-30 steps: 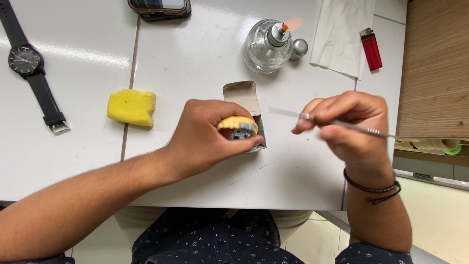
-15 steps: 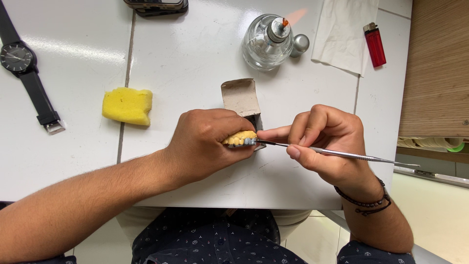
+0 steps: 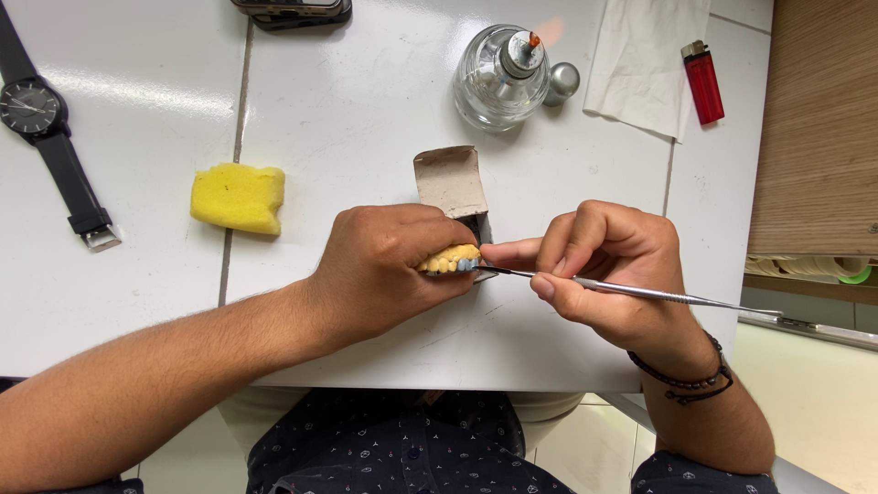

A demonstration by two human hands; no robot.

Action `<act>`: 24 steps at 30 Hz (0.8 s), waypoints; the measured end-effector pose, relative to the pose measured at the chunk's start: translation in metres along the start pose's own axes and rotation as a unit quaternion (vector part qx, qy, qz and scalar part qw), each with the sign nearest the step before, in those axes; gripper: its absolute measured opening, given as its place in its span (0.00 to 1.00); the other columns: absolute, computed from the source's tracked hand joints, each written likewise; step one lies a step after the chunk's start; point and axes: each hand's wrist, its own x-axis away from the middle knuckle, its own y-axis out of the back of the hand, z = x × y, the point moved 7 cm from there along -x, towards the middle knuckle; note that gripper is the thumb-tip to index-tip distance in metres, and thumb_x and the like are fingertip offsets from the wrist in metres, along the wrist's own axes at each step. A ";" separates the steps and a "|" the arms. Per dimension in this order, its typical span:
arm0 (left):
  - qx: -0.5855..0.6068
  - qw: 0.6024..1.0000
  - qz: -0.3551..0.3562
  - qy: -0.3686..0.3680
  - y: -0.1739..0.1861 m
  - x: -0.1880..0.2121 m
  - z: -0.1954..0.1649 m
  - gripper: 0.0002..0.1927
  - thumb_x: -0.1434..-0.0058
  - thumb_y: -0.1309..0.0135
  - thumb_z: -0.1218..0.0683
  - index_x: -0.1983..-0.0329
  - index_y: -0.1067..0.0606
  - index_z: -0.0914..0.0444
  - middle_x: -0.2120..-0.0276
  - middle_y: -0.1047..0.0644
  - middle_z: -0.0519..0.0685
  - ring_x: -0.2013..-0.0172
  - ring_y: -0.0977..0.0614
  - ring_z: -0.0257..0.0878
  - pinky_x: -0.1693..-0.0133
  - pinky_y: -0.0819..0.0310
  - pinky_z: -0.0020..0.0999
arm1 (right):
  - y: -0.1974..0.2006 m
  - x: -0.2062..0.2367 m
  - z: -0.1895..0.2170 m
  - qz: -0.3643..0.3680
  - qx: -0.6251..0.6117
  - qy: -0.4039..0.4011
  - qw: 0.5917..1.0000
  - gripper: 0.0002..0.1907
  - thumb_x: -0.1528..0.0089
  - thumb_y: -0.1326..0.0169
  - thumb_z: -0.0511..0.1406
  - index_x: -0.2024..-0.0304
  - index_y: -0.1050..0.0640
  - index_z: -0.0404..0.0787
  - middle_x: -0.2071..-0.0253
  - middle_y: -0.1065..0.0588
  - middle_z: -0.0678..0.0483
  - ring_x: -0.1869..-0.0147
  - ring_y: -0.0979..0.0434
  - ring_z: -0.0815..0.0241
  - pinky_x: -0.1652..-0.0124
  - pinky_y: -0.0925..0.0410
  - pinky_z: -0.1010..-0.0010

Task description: The person holds a dental model with a partial denture setup in one hand and uses a heated wax spatula to apply and shape blue wax on the teeth, repeatedly warming the instrument tip over a lit alcohol lamp and scooping wax from a small box. They rotate the model to work on different areas of the teeth throughout the episode.

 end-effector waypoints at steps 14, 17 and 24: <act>0.000 1.000 -0.001 -0.004 0.000 0.000 0.000 0.10 0.47 0.31 0.55 0.65 0.20 0.59 0.73 0.19 0.45 0.72 0.17 0.39 0.73 0.23 0.36 | 0.001 -0.001 0.001 0.004 0.012 0.019 1.000 0.10 0.37 0.41 0.24 0.69 0.28 0.38 0.71 0.24 0.51 0.45 0.14 0.45 0.40 0.19 0.51; 0.004 1.000 -0.005 -0.004 0.001 0.000 -0.001 0.09 0.46 0.31 0.56 0.65 0.20 0.59 0.72 0.19 0.45 0.72 0.17 0.39 0.73 0.23 0.35 | 0.001 -0.002 0.001 0.003 0.012 0.023 1.000 0.10 0.37 0.41 0.25 0.69 0.29 0.39 0.72 0.25 0.52 0.50 0.14 0.51 0.38 0.20 0.48; 0.005 1.000 -0.007 -0.003 0.001 0.000 -0.001 0.09 0.46 0.31 0.56 0.65 0.20 0.59 0.72 0.19 0.46 0.72 0.17 0.39 0.73 0.24 0.36 | 0.001 -0.003 0.002 -0.005 0.005 0.037 0.999 0.11 0.34 0.42 0.25 0.69 0.30 0.39 0.74 0.27 0.53 0.65 0.21 0.68 0.34 0.21 0.41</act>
